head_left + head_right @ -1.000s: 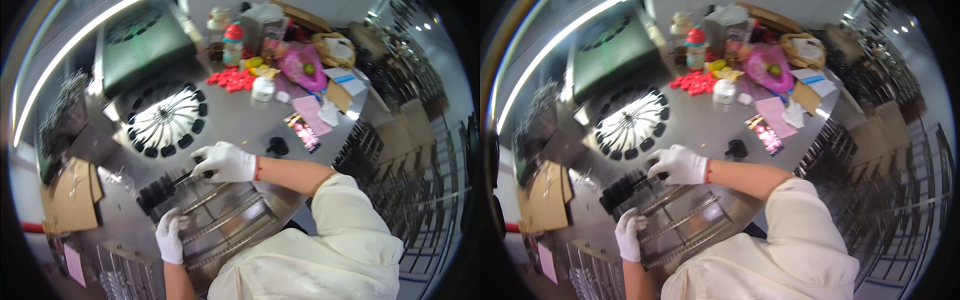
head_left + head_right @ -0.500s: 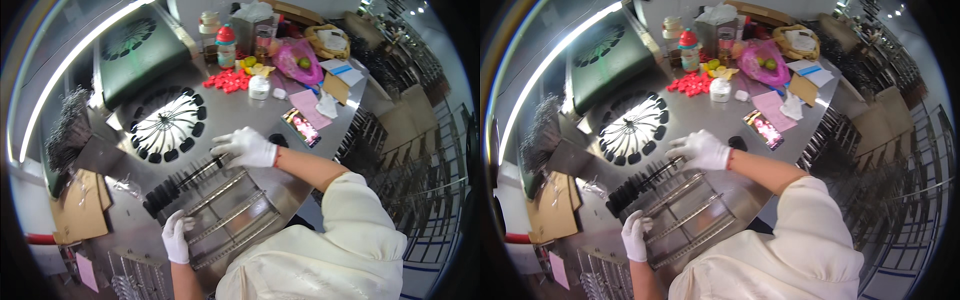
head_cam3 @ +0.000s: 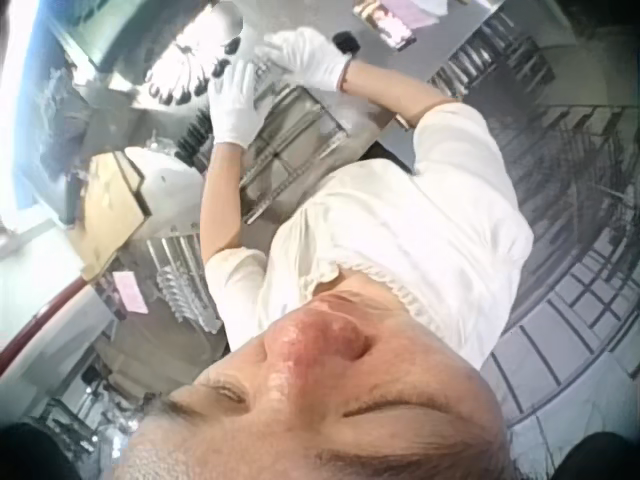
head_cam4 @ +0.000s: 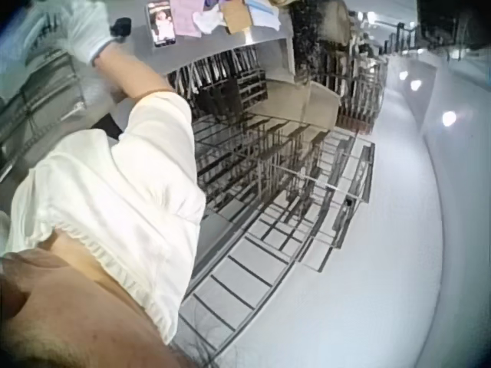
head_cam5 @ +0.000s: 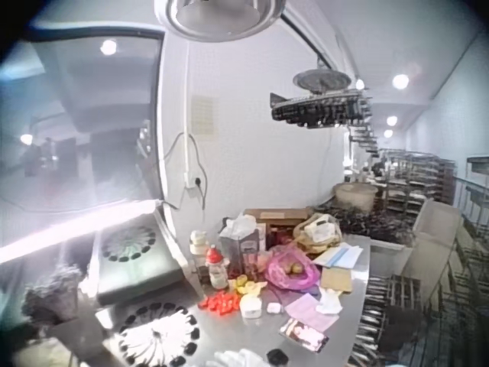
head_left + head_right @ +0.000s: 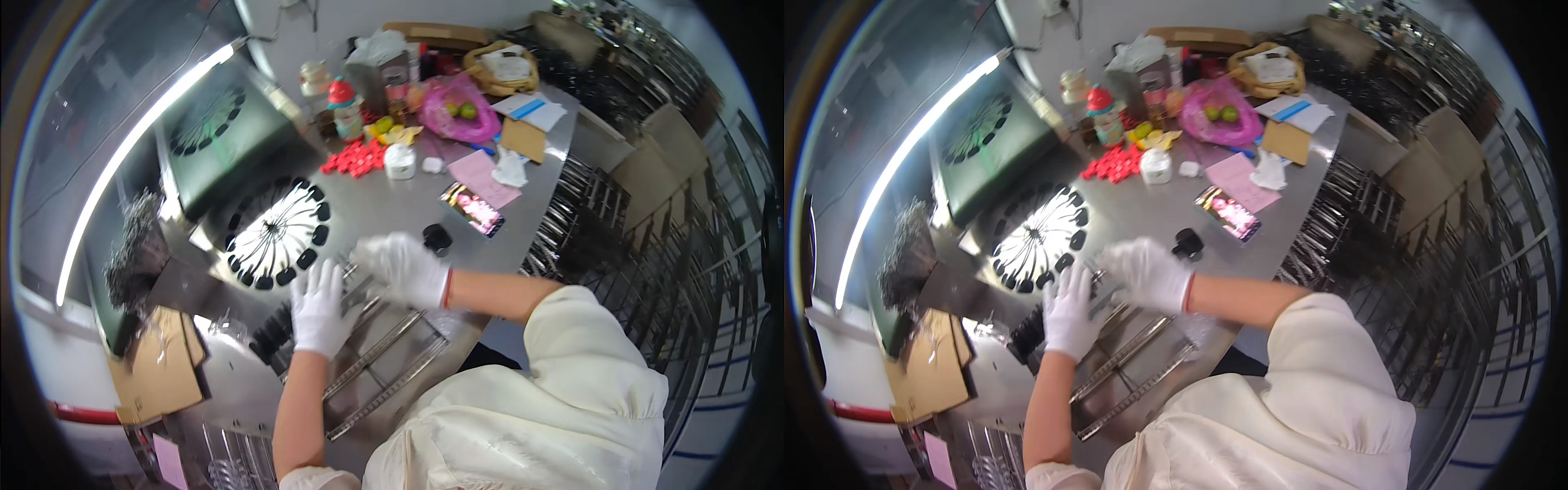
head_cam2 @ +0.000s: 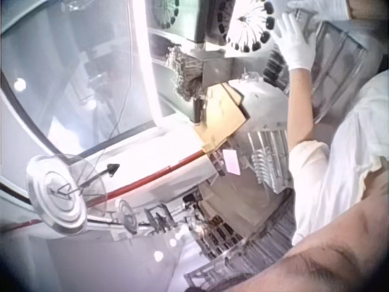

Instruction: The person assembles black plastic hanger components onto metal racks. They repeatedly pick up hanger parts, attach them to the rack slots, and place completed racks aside. The process is repeated multiple times with consistent hand movements.

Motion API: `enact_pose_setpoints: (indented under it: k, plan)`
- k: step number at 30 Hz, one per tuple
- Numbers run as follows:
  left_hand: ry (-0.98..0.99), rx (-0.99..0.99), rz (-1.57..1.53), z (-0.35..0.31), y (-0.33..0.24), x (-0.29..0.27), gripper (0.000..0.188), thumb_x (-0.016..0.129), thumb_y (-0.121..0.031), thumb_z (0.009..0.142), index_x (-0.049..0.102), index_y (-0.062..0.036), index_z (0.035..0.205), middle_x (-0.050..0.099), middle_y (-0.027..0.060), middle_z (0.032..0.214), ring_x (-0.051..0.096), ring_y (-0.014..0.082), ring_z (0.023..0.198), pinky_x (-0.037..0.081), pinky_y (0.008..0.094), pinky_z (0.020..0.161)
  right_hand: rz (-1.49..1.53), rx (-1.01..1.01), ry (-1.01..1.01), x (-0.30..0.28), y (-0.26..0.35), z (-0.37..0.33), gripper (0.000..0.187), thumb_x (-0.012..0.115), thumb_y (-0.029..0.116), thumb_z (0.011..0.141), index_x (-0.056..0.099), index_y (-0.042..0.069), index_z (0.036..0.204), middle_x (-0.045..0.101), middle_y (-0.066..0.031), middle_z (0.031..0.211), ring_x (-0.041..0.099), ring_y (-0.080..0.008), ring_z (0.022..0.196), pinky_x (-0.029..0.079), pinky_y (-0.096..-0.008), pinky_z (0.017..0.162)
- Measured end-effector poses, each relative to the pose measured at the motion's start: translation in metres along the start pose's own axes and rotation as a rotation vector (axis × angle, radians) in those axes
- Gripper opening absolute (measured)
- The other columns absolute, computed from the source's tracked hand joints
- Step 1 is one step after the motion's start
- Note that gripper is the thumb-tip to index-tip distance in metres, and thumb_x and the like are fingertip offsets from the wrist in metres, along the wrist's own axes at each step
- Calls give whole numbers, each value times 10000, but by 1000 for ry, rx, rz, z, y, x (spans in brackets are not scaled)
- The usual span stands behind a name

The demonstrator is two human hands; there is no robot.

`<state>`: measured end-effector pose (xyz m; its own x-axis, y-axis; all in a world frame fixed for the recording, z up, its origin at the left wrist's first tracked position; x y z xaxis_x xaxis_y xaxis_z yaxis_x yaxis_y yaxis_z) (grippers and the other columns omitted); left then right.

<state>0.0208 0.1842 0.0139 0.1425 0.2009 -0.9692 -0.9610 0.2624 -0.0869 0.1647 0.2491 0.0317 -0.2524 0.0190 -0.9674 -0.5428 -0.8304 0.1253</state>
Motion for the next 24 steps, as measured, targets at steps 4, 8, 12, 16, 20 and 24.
enact_pose_setpoints:
  k: [4, 8, 12, 16, 20, 24]
  plan:
    - [61, -118, 86, -61, 34, -18, 781, 817, -265, 777, 454, 4, 1414, 491, 174, 1467, 417, 363, 1395, 269, 604, 1176, 320, -274, -74, 12, 75, -84, 350, 675, 371, 894, 661, 120, 1137, 689, -105, 959, 695, -286, 825, 567, -423, 731]
    - [153, -450, 158, -146, 105, -37, 923, 807, -297, 790, 363, -10, 1547, 396, 203, 1596, 303, 351, 1517, 167, 531, 1249, 415, -270, 383, 52, 95, -106, 450, 627, 526, 915, 652, 81, 971, 688, -129, 816, 705, -356, 724, 568, -483, 637]
    - [-106, -645, 89, -199, 151, -66, 953, 838, -274, 765, 362, -38, 1557, 479, 219, 1514, 401, 394, 1412, 279, 485, 1196, 395, -281, 167, -17, 86, -74, 419, 637, 506, 910, 667, 92, 853, 682, -111, 778, 701, -326, 705, 557, -458, 608]
    - [-64, -629, -191, -116, 106, -81, 938, 887, -292, 721, 422, -32, 1493, 526, 200, 1455, 481, 379, 1327, 351, 450, 1158, 345, -252, 185, -33, 86, -76, 385, 650, 466, 909, 676, 89, 838, 694, -109, 773, 712, -313, 713, 558, -443, 610]
    - [80, -335, 192, -85, 94, -26, 996, 769, -593, 791, 390, -46, 1533, 475, 151, 1533, 393, 315, 1456, 243, 561, 1214, 348, -278, 152, -24, 97, -91, 371, 659, 455, 901, 672, 90, 836, 677, -98, 741, 700, -296, 659, 547, -433, 557]
    - [25, -330, 35, -46, 85, -20, 876, 752, -579, 812, 480, -84, 1482, 599, 149, 1396, 535, 309, 1318, 312, 521, 1157, 363, -242, 131, -19, 96, -104, 371, 658, 446, 896, 674, 90, 797, 695, -101, 755, 713, -309, 688, 560, -445, 596]
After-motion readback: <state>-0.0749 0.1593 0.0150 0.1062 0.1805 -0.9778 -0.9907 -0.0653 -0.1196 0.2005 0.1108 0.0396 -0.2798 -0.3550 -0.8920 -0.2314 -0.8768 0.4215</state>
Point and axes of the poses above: each hand's wrist, its own z-axis towards the middle knuckle, its own x-axis out of the palm, y = z × x, the point moved 6 cm from there along z, towards the middle knuckle
